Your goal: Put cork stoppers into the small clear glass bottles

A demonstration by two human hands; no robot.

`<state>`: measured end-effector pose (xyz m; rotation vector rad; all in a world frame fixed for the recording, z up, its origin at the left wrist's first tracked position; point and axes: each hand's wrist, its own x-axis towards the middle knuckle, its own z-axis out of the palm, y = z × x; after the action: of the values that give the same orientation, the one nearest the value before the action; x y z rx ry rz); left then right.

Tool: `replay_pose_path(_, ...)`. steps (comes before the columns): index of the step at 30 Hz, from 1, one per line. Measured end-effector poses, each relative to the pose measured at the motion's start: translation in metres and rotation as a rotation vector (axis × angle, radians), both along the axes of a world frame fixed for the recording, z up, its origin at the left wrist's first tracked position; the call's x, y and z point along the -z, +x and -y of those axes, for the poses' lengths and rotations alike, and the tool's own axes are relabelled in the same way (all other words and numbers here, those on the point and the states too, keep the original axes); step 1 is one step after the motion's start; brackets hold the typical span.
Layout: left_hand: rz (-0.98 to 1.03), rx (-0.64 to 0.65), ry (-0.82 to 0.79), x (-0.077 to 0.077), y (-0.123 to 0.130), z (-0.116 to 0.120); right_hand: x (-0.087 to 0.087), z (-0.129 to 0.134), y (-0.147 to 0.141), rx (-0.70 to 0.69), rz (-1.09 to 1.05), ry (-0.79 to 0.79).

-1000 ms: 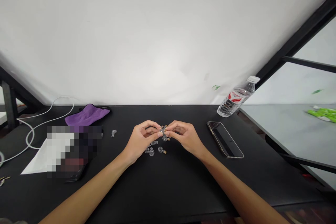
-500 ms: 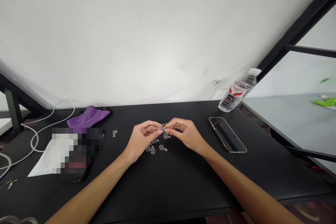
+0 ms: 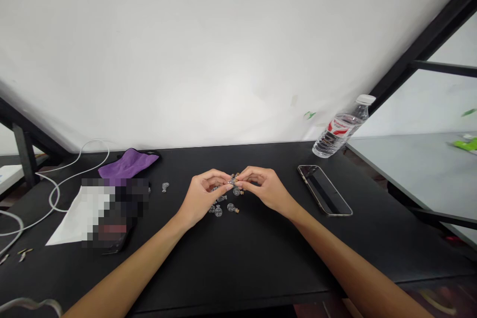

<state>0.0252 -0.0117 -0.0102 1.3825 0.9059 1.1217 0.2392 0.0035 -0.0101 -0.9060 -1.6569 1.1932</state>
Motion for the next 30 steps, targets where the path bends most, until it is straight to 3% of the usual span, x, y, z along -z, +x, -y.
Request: replay_pose_path(30,0.038,-0.019,0.135,0.0016,0.0018,0.001,-0.0012,-0.0008,0.0025,-0.074,-0.056,-0.082)
